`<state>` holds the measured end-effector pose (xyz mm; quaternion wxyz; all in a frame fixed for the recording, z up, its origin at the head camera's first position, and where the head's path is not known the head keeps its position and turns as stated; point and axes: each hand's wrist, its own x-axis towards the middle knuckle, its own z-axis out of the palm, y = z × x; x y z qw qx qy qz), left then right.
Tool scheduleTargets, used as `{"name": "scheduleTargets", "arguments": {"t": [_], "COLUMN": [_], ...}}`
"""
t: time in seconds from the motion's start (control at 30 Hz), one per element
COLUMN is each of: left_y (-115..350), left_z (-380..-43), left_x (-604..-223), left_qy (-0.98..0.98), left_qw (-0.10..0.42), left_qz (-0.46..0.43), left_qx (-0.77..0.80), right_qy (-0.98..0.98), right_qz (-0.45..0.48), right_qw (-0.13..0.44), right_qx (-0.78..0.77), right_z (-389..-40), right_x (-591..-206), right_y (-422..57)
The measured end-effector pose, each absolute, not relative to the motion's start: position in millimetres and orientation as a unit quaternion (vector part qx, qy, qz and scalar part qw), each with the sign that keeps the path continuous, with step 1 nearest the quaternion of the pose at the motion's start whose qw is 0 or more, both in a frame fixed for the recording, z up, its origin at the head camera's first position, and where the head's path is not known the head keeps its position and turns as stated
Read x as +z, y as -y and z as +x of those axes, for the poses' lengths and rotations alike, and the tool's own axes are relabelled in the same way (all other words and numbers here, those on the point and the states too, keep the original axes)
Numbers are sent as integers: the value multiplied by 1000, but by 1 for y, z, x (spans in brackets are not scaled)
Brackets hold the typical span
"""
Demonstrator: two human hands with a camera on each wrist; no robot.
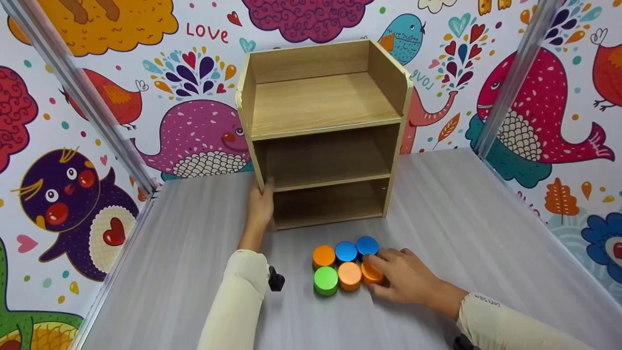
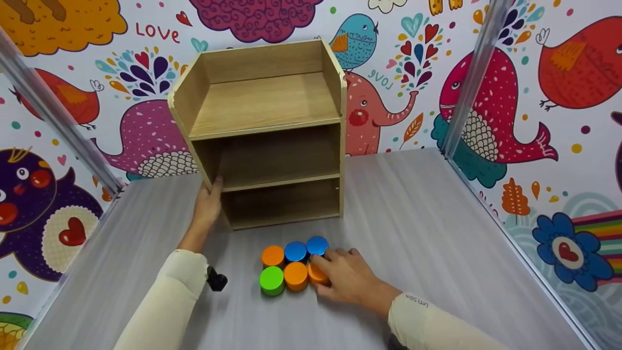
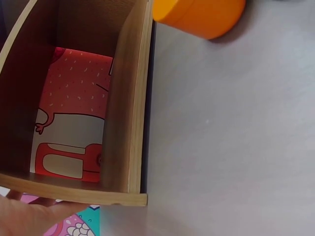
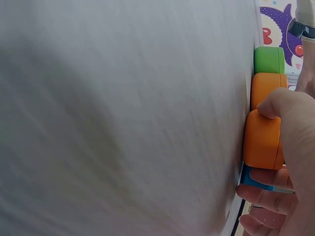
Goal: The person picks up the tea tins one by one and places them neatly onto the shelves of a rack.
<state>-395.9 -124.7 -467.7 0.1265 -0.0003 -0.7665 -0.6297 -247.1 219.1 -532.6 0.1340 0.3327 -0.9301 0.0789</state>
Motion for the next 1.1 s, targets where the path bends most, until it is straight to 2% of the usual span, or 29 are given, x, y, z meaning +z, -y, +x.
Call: {"name": "scheduleTargets", "arguments": {"t": [0.43, 1.1], "left_y": [123, 125], "left_z": [-398, -396], "left_x": [-467, -470], "left_qy": [766, 759], "left_qw": [120, 131], "left_qz": [-8, -11], "left_qx": [-631, -637], "right_qy": [934, 924], "right_qz": [321, 319], "right_qw": [133, 175], "right_qx": [82, 120], "right_z": [-245, -248], "right_x": [-522, -495], "right_y": [-222, -220]}}
